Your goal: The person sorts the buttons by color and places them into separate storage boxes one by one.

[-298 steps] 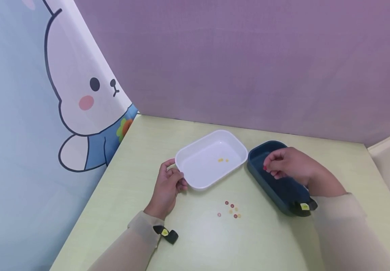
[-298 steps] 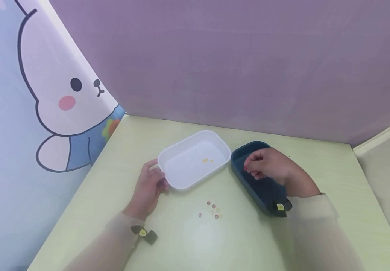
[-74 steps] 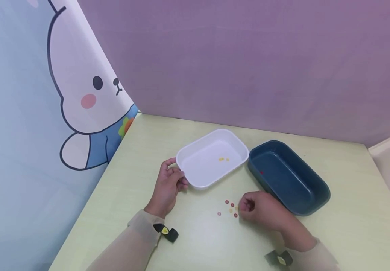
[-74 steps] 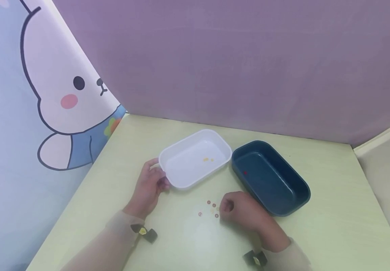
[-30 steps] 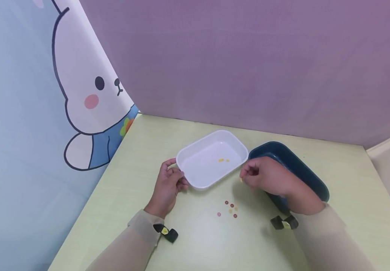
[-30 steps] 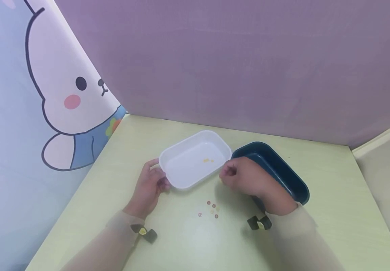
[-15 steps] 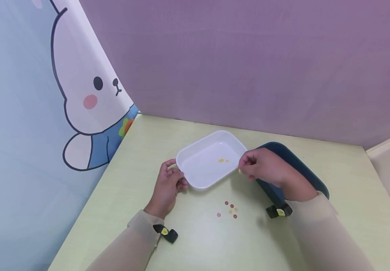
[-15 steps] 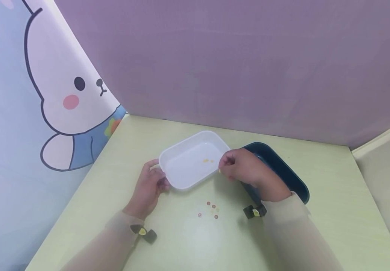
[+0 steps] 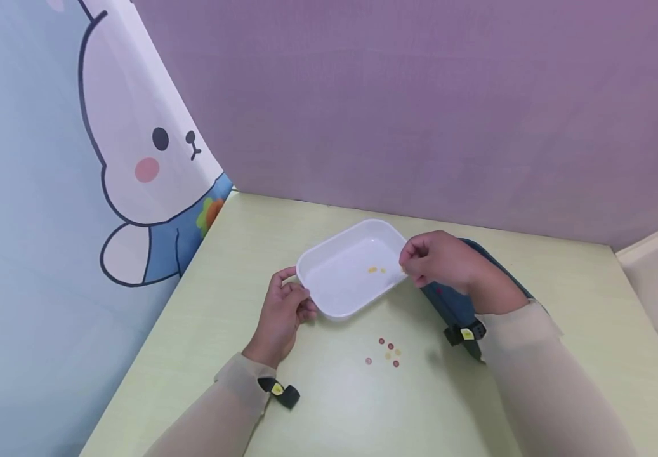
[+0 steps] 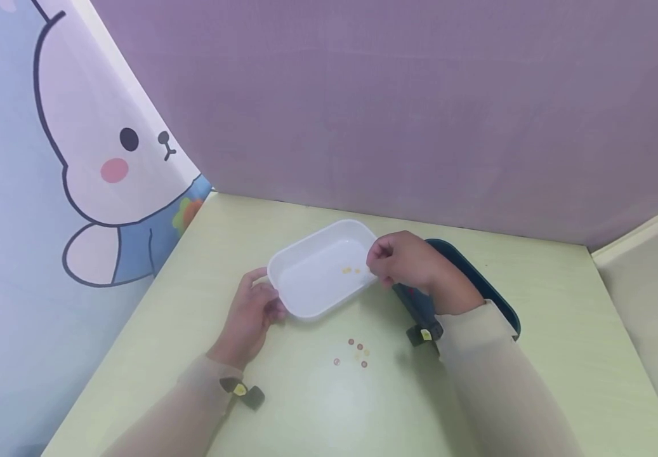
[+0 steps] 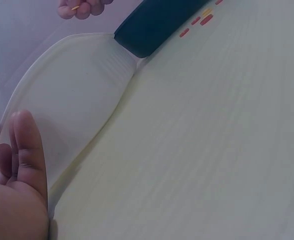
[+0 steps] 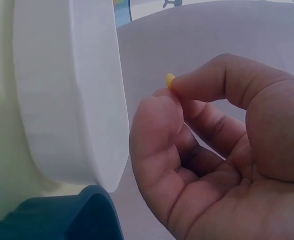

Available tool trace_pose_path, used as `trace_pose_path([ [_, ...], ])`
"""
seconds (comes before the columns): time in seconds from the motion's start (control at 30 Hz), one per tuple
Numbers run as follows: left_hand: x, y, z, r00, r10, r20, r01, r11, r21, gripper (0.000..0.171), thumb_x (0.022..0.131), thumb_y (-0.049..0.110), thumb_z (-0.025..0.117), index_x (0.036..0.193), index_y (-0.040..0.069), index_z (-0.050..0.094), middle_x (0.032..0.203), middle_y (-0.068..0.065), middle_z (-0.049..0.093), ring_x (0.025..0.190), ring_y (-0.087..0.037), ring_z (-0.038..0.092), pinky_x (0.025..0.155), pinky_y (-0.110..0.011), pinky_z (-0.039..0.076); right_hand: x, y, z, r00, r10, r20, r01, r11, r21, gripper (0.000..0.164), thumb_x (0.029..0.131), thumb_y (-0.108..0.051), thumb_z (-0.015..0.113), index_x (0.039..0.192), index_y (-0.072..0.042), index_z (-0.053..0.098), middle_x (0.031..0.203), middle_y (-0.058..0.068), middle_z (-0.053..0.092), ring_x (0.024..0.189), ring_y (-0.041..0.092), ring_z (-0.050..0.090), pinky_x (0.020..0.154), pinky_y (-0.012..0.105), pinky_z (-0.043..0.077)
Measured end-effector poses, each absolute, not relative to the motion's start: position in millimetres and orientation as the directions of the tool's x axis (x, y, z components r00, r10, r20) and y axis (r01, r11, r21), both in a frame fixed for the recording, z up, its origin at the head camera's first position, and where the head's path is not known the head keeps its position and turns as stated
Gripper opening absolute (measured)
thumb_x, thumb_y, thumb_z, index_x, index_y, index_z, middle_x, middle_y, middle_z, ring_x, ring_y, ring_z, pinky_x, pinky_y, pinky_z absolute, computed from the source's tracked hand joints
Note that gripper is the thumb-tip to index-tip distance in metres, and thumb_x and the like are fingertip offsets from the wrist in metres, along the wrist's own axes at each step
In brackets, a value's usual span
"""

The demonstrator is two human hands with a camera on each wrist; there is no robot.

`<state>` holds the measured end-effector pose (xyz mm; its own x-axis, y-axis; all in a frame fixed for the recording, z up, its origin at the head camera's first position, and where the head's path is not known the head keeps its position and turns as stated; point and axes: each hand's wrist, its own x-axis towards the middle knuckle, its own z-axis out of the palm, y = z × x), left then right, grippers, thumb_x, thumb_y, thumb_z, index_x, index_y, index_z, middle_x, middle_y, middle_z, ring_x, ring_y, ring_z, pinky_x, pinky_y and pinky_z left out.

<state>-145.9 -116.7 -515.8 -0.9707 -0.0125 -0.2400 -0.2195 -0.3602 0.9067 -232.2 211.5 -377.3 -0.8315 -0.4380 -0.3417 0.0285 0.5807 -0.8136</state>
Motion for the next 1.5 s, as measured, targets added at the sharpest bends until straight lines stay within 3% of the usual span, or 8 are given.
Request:
trace_pose_path([
  [0.73,-149.5,-113.1,-519.0,-0.972,-0.017,-0.234,-0.211,-0.371,0.904,0.053,0.109,0.005,0.059,0.156,0.019,0.041,0.107,-0.006,0.061,0.083,-0.018,0.067,0.072,-0.026,0.063,-268.1,199.3,-377.9,-0.848,-0.361,-0.389,0.065,0.657,-0.751,0.021,0.109,-0.015,0.068,0.117,0.002,0.076,0.100,0.011,0.069,0.090,0.028,0.066,0.084,0.035,0.064],
  [1.17,-150.9,-113.9,-520.7,-0.974,0.003,-0.226,-0.211,-0.372,0.904,0.058,0.109,0.005,0.058,0.161,0.014,0.036,0.113,-0.016,0.061,0.083,-0.018,0.068,0.072,-0.027,0.063,-290.4,191.8,-377.8,-0.838,-0.311,-0.448,0.129,0.685,-0.717,0.021,0.109,-0.014,0.068,0.120,0.001,0.078,0.104,0.015,0.072,0.091,0.025,0.066,0.083,0.033,0.063],
  [1.5,-150.1,-111.7,-518.6,-0.974,0.005,-0.225,-0.210,-0.375,0.903,0.053,0.109,0.004,0.057,0.157,0.019,0.039,0.108,-0.007,0.061,0.082,-0.017,0.068,0.072,-0.026,0.063,-297.6,188.9,-380.4,-0.830,-0.283,-0.481,0.170,0.692,-0.701,0.022,0.106,-0.010,0.068,0.122,0.003,0.077,0.098,0.012,0.070,0.088,0.024,0.065,0.081,0.032,0.063],
])
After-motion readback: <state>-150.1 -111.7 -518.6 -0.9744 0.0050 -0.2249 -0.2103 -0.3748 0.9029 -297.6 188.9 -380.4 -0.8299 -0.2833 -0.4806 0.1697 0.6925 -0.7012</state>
